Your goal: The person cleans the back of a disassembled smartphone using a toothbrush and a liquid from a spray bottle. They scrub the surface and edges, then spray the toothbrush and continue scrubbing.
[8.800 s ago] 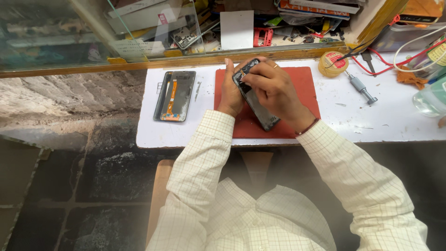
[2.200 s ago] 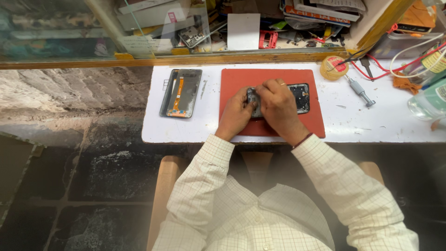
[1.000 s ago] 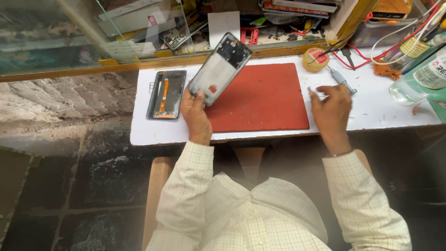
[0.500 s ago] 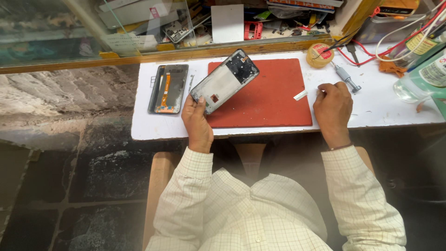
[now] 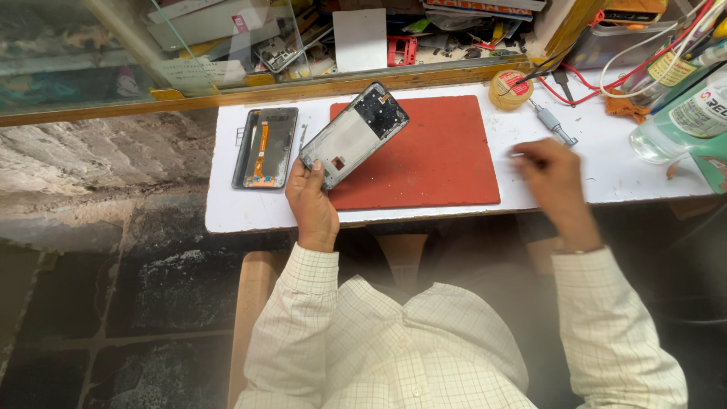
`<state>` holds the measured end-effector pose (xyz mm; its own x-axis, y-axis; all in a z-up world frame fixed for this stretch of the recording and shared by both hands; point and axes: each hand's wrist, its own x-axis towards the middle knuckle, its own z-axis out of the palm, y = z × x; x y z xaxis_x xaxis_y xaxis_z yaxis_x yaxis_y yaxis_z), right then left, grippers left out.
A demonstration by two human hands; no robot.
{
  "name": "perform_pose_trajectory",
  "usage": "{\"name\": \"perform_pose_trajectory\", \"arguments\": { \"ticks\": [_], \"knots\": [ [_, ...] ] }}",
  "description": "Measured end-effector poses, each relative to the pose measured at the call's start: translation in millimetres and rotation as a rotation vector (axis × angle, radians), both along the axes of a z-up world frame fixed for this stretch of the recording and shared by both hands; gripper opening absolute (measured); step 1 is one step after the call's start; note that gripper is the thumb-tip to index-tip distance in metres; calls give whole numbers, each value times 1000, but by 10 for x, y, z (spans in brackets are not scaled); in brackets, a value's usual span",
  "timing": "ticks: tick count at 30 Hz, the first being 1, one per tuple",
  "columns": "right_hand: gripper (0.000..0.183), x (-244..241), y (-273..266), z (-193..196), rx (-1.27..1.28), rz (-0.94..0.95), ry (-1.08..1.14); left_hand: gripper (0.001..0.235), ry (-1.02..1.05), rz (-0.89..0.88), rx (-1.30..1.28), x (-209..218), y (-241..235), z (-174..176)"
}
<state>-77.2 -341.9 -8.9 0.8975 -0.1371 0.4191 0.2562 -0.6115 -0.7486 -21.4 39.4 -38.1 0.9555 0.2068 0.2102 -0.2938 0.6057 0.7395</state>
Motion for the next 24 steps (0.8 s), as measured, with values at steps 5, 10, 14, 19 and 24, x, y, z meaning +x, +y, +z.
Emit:
{"name": "perform_pose_trajectory", "arguments": {
  "ticks": [5,10,14,19,24],
  "knots": [
    [13,-238,-430,144,-521,-455,-266,38,3,-15,-29,1,10,-6],
    [17,-62,59,40,-174,-256,-118,38,39,-30,-62,3,42,-76],
    [47,265,543,-57,-204,-217,144,37,30,-38,-83,18,32,-119],
    [66,301,774,311,310,-219,422,38,84,-58,-116,-88,210,-6],
    [35,-182,1186,865,525,142,497,36,163,-144,-161,-408,463,18]
  ]
}}
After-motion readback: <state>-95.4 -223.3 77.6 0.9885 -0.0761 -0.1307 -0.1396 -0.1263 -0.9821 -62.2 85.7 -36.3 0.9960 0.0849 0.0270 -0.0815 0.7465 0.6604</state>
